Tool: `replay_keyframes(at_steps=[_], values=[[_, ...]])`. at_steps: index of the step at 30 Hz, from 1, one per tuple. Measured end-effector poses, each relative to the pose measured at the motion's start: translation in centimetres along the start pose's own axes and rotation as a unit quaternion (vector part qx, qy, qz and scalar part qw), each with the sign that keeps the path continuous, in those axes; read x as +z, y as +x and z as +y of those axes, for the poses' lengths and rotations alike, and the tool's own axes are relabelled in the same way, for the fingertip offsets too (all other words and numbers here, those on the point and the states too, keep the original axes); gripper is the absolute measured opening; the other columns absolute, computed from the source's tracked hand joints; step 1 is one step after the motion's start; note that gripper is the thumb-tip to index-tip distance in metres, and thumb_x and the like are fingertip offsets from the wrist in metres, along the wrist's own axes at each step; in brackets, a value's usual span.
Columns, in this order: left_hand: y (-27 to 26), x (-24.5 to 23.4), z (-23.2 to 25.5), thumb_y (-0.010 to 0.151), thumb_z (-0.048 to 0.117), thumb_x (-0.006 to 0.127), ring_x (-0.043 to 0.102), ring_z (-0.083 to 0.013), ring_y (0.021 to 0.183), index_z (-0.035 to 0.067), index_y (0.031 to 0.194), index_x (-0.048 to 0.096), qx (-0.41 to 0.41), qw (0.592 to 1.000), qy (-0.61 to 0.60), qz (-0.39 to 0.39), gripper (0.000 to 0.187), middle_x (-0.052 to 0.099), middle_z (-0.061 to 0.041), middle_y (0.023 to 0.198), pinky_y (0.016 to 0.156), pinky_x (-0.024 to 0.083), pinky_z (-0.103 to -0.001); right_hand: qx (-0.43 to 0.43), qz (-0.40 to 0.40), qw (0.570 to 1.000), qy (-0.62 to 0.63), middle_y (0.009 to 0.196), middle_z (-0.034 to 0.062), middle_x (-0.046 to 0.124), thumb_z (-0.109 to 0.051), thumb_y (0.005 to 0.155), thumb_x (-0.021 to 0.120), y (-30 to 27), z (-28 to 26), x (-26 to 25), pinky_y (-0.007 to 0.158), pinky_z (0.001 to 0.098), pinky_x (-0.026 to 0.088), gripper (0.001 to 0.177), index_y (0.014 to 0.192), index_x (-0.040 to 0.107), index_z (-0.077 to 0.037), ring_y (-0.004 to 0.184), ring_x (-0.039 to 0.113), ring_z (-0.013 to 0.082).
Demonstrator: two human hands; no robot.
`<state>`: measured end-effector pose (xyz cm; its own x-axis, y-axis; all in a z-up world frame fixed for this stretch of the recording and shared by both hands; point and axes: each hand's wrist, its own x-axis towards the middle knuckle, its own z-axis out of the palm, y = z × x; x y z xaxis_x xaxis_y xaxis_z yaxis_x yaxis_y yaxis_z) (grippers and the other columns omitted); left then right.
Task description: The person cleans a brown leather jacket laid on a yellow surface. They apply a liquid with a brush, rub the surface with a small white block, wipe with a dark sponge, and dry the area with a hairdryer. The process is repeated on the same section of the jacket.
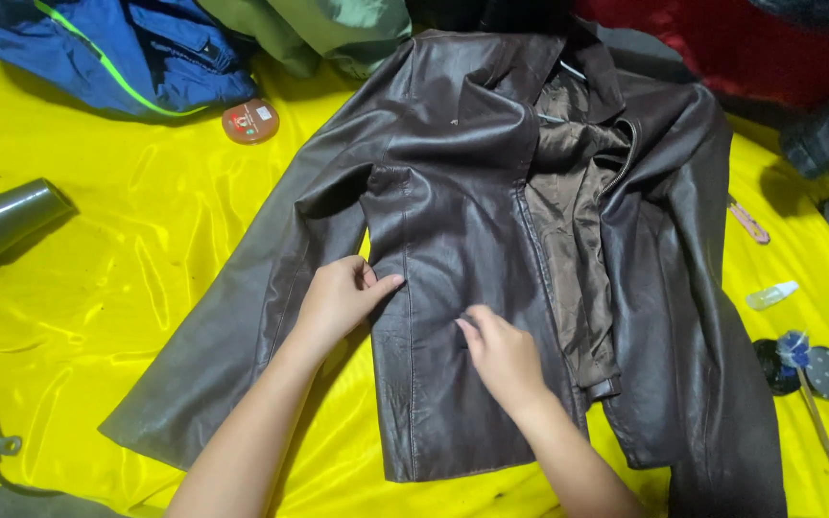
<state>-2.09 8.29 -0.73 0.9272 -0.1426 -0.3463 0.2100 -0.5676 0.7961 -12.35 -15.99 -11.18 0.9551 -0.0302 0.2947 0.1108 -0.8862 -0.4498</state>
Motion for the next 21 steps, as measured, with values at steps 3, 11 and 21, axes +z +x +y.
replay_keyframes(at_steps=[3,11,21], values=[[-0.1,0.3,0.1,0.087,0.038,0.082,0.07,-0.0291,0.065,0.002,0.084,0.071,-0.014,1.0,0.001,-0.001,0.038,0.068,-0.016,0.072,0.061,0.057,-0.032,-0.009,-0.023,0.997,-0.078,0.086,0.0071,0.079,-0.033,0.092,0.072,1.2,-1.5,-5.4,0.067,0.0397,0.061,0.02,0.106,0.073,-0.019,0.082,0.078,0.0275],[-1.4,1.1,2.2,0.072,0.058,0.087,0.074,-0.0415,0.083,0.002,0.084,0.067,0.016,0.992,0.116,0.044,0.06,0.072,-0.021,0.078,0.072,0.058,-0.047,-0.004,0.068,0.998,0.018,0.091,0.0063,0.077,-0.033,0.096,0.069,3.2,-0.8,-0.4,0.07,0.0402,0.061,0.02,0.109,0.069,-0.017,0.082,0.076,0.0291],[-1.3,1.9,2.0,0.067,0.074,0.083,0.074,-0.0404,0.096,0.008,0.092,0.067,-0.005,0.973,0.223,0.055,0.072,0.076,-0.02,0.09,0.08,0.058,-0.047,-0.054,-0.014,0.994,-0.093,0.092,0.0004,0.079,-0.03,0.094,0.067,0.6,4.0,-3.3,0.066,0.034,0.062,0.021,0.114,0.067,-0.024,0.083,0.078,0.0206]])
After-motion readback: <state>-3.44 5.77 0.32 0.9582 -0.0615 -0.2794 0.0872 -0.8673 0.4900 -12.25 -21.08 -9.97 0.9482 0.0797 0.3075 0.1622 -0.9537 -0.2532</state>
